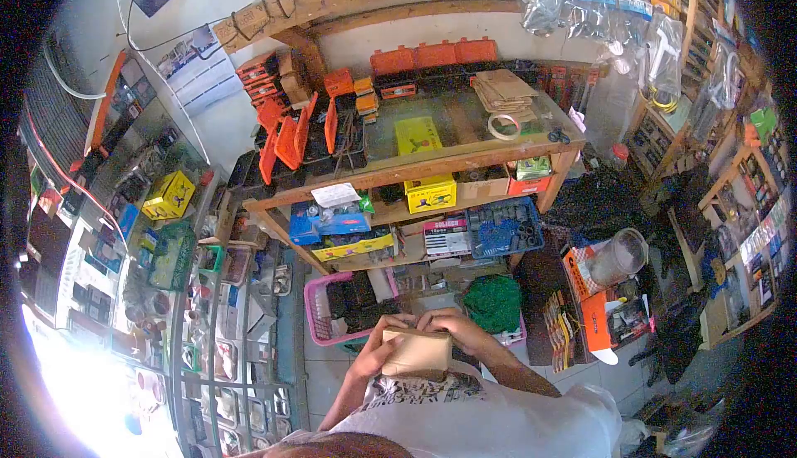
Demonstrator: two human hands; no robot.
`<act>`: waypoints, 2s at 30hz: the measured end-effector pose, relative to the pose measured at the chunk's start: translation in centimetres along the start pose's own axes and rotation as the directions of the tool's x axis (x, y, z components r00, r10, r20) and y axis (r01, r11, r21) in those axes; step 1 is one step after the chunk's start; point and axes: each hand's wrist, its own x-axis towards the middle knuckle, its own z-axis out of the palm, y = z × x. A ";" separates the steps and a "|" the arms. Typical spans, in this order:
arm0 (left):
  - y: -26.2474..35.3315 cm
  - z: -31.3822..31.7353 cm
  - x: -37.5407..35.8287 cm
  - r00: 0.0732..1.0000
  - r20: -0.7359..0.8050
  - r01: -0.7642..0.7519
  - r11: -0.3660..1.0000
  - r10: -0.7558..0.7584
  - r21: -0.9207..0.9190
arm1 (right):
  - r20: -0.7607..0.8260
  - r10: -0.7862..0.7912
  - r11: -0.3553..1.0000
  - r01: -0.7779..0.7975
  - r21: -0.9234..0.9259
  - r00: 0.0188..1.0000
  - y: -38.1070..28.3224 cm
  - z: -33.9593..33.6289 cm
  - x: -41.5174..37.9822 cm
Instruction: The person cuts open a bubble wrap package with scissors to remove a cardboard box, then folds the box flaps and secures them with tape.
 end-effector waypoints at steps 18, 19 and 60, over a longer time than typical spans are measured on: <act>1.8 0.1 0.5 0.992 -0.108 0.061 0.998 -0.059 0.015 | 0.187 0.001 0.917 0.074 -0.392 0.982 -5.1 0.9 -3.7; 1.8 -0.1 0.5 0.992 -0.111 0.056 0.998 -0.055 0.012 | 0.199 -0.028 0.911 0.107 -0.399 0.980 -4.6 0.7 -3.2; 22.6 2.0 9.8 0.518 0.350 -0.797 0.292 0.780 0.529 | 0.177 -0.977 -0.020 0.782 -0.622 0.116 -18.5 8.6 2.1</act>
